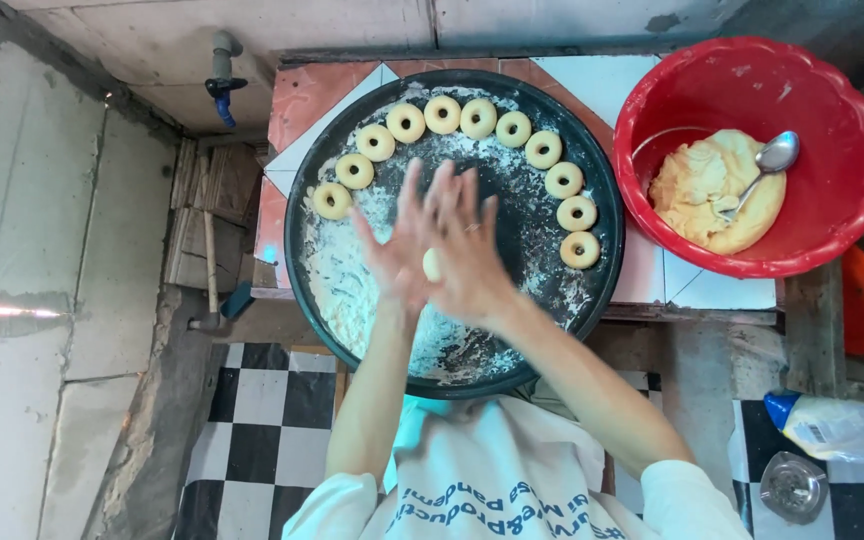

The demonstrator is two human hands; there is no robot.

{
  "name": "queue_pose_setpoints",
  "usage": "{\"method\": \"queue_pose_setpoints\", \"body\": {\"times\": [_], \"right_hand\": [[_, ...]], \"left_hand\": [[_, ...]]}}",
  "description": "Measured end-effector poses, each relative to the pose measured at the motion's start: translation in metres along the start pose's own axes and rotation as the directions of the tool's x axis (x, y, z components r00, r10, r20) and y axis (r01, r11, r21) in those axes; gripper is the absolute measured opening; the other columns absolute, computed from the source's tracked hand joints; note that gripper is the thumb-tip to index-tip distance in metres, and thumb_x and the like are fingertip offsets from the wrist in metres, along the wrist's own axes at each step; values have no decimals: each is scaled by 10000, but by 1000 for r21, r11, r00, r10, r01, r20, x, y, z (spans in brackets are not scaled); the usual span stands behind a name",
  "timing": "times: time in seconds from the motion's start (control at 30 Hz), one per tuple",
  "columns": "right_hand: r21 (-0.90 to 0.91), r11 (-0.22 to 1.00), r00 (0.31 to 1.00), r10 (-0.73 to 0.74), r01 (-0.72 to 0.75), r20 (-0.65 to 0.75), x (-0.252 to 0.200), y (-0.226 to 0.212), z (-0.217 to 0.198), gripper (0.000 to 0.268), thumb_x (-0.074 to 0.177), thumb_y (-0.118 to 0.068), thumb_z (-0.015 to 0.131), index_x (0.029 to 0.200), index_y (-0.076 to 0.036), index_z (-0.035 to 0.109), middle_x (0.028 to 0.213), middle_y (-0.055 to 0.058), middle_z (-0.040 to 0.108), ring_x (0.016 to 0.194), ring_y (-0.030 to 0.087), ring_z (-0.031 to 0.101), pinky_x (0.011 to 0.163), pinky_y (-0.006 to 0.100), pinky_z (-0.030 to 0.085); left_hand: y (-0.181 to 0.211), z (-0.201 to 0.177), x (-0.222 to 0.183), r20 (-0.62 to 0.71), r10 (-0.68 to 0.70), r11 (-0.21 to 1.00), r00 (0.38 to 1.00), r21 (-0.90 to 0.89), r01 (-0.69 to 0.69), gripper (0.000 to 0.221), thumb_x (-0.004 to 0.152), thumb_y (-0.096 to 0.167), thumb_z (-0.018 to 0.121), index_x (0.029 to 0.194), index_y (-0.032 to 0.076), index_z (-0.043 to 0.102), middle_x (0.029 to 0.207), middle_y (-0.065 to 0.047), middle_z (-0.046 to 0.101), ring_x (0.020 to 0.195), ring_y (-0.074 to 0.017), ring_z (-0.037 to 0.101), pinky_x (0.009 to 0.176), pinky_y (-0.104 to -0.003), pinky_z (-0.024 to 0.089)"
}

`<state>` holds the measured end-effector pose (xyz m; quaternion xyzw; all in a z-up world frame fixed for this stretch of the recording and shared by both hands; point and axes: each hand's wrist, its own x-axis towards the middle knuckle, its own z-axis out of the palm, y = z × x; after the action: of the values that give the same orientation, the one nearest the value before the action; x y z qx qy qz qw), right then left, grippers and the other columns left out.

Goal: Rolling small pieces of dough into balls and placing them on a floured tray to make donuts.

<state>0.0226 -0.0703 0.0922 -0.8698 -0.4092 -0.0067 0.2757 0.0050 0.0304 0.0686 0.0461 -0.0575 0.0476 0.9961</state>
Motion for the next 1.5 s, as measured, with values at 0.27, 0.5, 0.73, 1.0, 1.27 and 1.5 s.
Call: {"method": "queue_pose_setpoints", "body": {"times": [0.27, 0.5, 0.73, 1.0, 1.27, 1.5], "right_hand": [[-33, 996, 996, 84, -85, -24, 13, 30, -6, 761, 1001, -657, 433, 1650, -386, 142, 1680, 168, -158, 1482, 518, -169, 1122, 796, -24], [98, 994, 987, -25, 42, -160, 15, 15, 7, 726, 988, -746, 235, 1637, -430, 148, 1691, 91, -204, 1520, 409, -239, 1181, 705, -106], [253, 967, 988, 50, -12, -145, -17, 13, 9, 783, 1012, -446, 545, 1667, -248, 162, 1695, 195, -140, 1493, 497, -223, 1135, 763, -14], [111, 987, 989, 127, -117, -81, -19, 1, -24, 797, 1001, -554, 520, 1665, -289, 167, 1679, 194, -173, 1457, 552, -225, 1094, 831, 14], [-36, 999, 979, -1, -6, -203, -15, -28, -11, 724, 1027, -663, 386, 1654, -364, 183, 1698, 115, -187, 1496, 441, -277, 1129, 784, -78], [71, 986, 976, -136, 150, -172, -31, -51, 15, 753, 995, -691, 387, 1640, -333, 237, 1719, 112, -128, 1533, 450, -217, 1134, 788, -37]], "left_hand": [[-11, 30, -11, -232, -1, 994, 973, 107, 27, 518, 954, 650, 494, 1152, 175, 438, 1482, -89, 447, 1331, -334, 458, 1103, -541, 399], [-22, 7, -14, -97, -81, 978, 992, 185, 98, 716, 958, 327, 465, 1628, 198, 246, 1563, -157, 409, 1368, -325, 456, 1128, -526, 388], [-16, 12, -22, -100, -17, 943, 995, 328, 50, 590, 1071, 319, 424, 1624, 220, 244, 1694, -138, 197, 1530, -396, 251, 1190, -605, 299], [-20, 47, -35, -194, -100, 992, 976, 56, 113, 931, 883, 778, 461, 1625, 250, 267, 1656, -137, 286, 1397, -382, 433, 1037, -586, 467], [-13, 53, -52, -152, -149, 987, 977, 33, 156, 742, 737, 929, 442, 1191, 354, 557, 1448, -58, 486, 1285, -271, 487, 1036, -409, 412], [-9, 18, -42, -44, -92, 989, 995, 114, 96, 976, 895, 842, 273, 1660, 256, 116, 1726, -75, 57, 1575, -347, 24, 1252, -554, 39]]}}
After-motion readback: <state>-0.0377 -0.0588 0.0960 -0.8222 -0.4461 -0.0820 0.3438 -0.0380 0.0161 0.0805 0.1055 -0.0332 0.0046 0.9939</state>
